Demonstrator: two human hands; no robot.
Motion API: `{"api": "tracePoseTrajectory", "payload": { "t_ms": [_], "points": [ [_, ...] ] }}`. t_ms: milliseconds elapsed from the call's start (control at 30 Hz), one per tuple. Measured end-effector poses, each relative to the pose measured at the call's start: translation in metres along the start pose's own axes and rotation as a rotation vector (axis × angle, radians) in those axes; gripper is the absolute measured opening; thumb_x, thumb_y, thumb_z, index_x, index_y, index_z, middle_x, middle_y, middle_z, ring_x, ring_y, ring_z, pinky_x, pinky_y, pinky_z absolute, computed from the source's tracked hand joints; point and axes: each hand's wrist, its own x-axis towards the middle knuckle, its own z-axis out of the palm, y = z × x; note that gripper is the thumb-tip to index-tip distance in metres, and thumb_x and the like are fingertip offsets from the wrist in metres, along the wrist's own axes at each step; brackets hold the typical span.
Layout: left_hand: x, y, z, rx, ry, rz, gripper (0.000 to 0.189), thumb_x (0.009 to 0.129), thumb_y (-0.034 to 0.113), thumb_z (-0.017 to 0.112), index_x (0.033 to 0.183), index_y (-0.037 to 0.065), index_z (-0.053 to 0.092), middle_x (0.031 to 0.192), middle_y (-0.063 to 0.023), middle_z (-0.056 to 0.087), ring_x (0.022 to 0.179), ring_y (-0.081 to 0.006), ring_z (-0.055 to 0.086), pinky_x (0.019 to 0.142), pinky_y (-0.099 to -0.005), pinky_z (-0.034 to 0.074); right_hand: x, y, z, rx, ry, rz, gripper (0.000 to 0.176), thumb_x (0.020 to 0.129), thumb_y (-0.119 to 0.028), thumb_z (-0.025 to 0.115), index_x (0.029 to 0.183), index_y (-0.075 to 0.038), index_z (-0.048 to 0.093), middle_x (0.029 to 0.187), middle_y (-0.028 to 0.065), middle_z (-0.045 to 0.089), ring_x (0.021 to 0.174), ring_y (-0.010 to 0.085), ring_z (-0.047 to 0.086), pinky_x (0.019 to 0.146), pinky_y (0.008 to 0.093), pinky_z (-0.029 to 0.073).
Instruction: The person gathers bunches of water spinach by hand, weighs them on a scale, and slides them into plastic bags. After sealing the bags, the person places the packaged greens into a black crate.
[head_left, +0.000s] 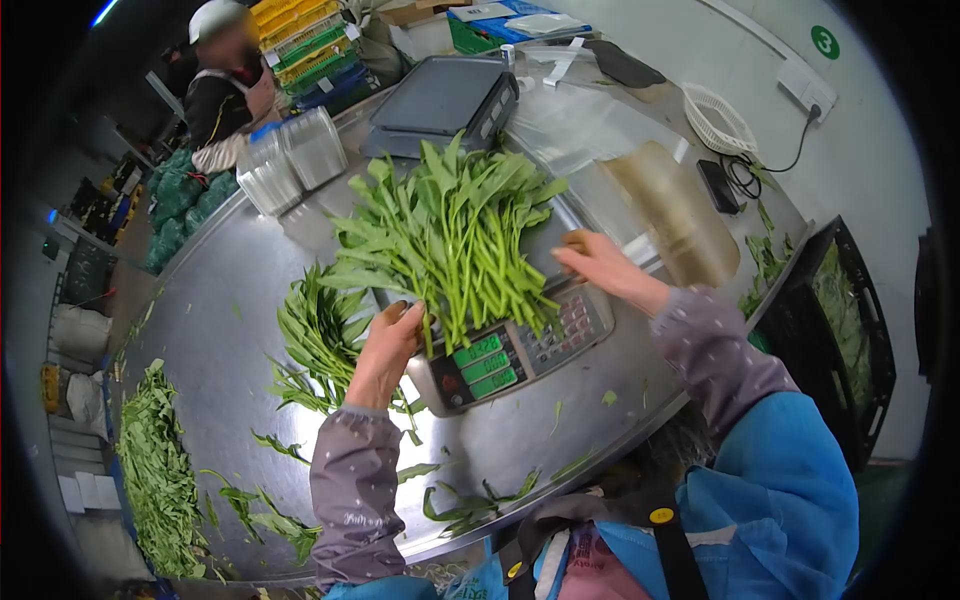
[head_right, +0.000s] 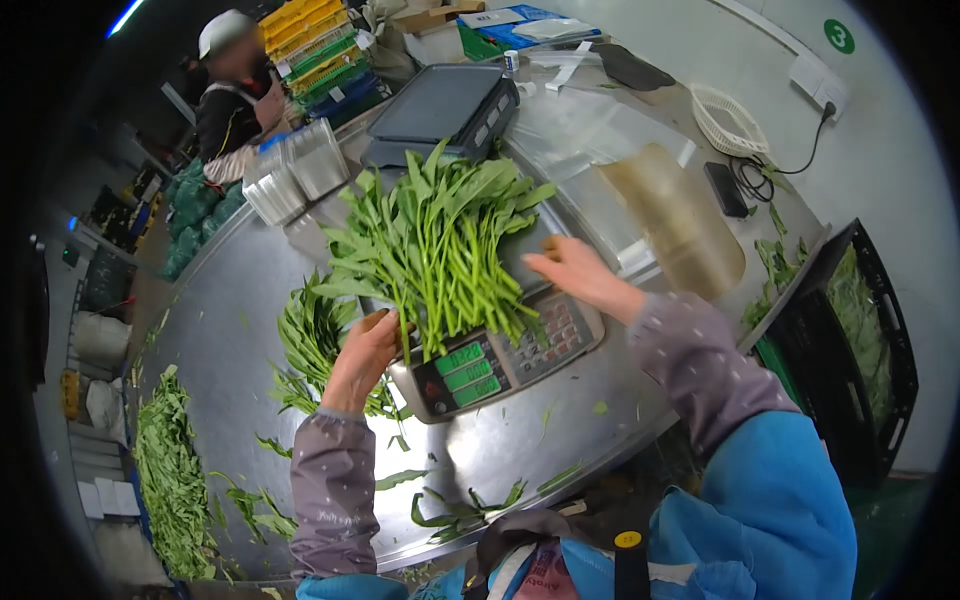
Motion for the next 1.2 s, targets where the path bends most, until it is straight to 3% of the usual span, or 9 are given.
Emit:
{"api": "tracePoseTrajectory", "payload": {
  "t_ms": [167, 233, 433, 500, 600, 833, 900, 1100, 1200],
  "points": [
    [0.055, -0.002, 0.064, -0.135, -0.036, -0.027, 0.044, 0.086, 0.024, 0.058, 0.118, -0.003, 0.045, 0.111, -0.0109, 0.056, 0.095, -0.0203, 0.057, 0.081, -0.0333, 0.046, 0.046, -0.041, 0.017, 0.342, -0.487, 0.036, 0.061, 0.083, -0.037, 0.056, 0.118, 0.011, 0.04, 0.111, 0.0202, 0.052, 0.098, 0.0262, 0.054, 0.081, 0.0331, 0.045],
    [0.07, -0.01, 0.096, -0.18, 0.128, 0.035, 0.043, 0.085, 0.024, 0.059, 0.117, -0.001, 0.046, 0.108, -0.01, 0.057, 0.091, -0.0207, 0.059, 0.079, -0.0344, 0.048, 0.087, 0.008, 0.068, 0.464, -0.173, -0.006, 0.064, 0.083, -0.036, 0.055, 0.122, 0.01, 0.033, 0.113, 0.0202, 0.051, 0.101, 0.0271, 0.052, 0.084, 0.0345, 0.042],
    [0.042, -0.023, 0.217, -0.174, 0.362, 0.37, 0.047, 0.084, 0.012, 0.058, 0.122, -0.002, 0.035, 0.113, -0.0125, 0.052, 0.099, -0.0204, 0.054, 0.084, -0.0301, 0.043, 0.046, 0.031, -0.019, 0.397, -0.262, -0.262, 0.047, 0.091, -0.022, 0.046, 0.127, 0.003, 0.03, 0.119, 0.0156, 0.046, 0.11, 0.0229, 0.044, 0.094, 0.0319, 0.034],
    [0.029, -0.038, 0.251, 0.099, 0.438, 0.478, 0.052, 0.082, 0.011, 0.06, 0.123, -0.002, 0.031, 0.116, -0.0141, 0.05, 0.102, -0.0235, 0.051, 0.086, -0.031, 0.042, 0.025, 0.053, -0.042, 0.402, -0.194, -0.44, 0.05, 0.09, -0.023, 0.044, 0.129, 0.002, 0.024, 0.116, 0.0215, 0.048, 0.108, 0.0319, 0.049, 0.09, 0.0366, 0.037],
    [0.014, -0.08, 0.283, 0.398, 0.531, 0.607, 0.06, 0.077, 0.011, 0.063, 0.124, -0.002, 0.03, 0.111, -0.0188, 0.05, 0.1, -0.0312, 0.052, 0.085, -0.0361, 0.041, -0.007, 0.09, -0.066, 0.41, -0.25, -0.46, 0.051, 0.091, -0.02, 0.04, 0.133, 0.001, 0.019, 0.124, 0.0201, 0.041, 0.115, 0.0295, 0.042, 0.095, 0.0348, 0.032],
    [-0.014, -0.144, 0.315, 0.378, 0.497, 0.383, 0.058, 0.076, 0.009, 0.065, 0.122, -0.003, 0.032, 0.109, -0.0188, 0.052, 0.098, -0.0291, 0.054, 0.084, -0.0352, 0.042, -0.058, 0.166, -0.073, 0.368, -0.371, -0.232, 0.059, 0.094, -0.027, 0.039, 0.137, 0.001, 0.011, 0.136, 0.0191, 0.028, 0.126, 0.0286, 0.028, 0.102, 0.0331, 0.022],
    [-0.016, -0.155, 0.315, 0.383, 0.457, 0.37, 0.072, 0.076, 0.019, 0.067, 0.129, -0.001, 0.022, 0.113, -0.0236, 0.05, 0.098, -0.0407, 0.053, 0.08, -0.0407, 0.043, -0.065, 0.167, -0.076, 0.36, -0.386, -0.201, 0.061, 0.094, -0.03, 0.038, 0.137, 0.002, 0.009, 0.138, 0.0181, 0.025, 0.127, 0.0272, 0.025, 0.103, 0.0329, 0.021],
    [-0.021, -0.158, 0.311, 0.366, 0.426, 0.426, 0.072, 0.077, 0.018, 0.067, 0.13, -0.001, 0.022, 0.114, -0.0237, 0.049, 0.102, -0.0395, 0.052, 0.082, -0.0397, 0.043, -0.075, 0.163, -0.077, 0.278, -0.379, -0.141, 0.061, 0.095, -0.028, 0.038, 0.137, 0.003, 0.007, 0.137, 0.0175, 0.026, 0.127, 0.0253, 0.025, 0.103, 0.032, 0.021],
    [-0.024, -0.139, 0.316, 0.318, 0.417, 0.387, 0.059, 0.077, 0.01, 0.065, 0.123, -0.004, 0.03, 0.111, -0.0195, 0.051, 0.101, -0.0297, 0.053, 0.085, -0.0354, 0.041, -0.076, 0.15, -0.081, 0.269, -0.284, -0.221, 0.06, 0.094, -0.023, 0.038, 0.137, 0.003, 0.007, 0.135, 0.0184, 0.029, 0.125, 0.0261, 0.029, 0.101, 0.0318, 0.024]
  ]
}}
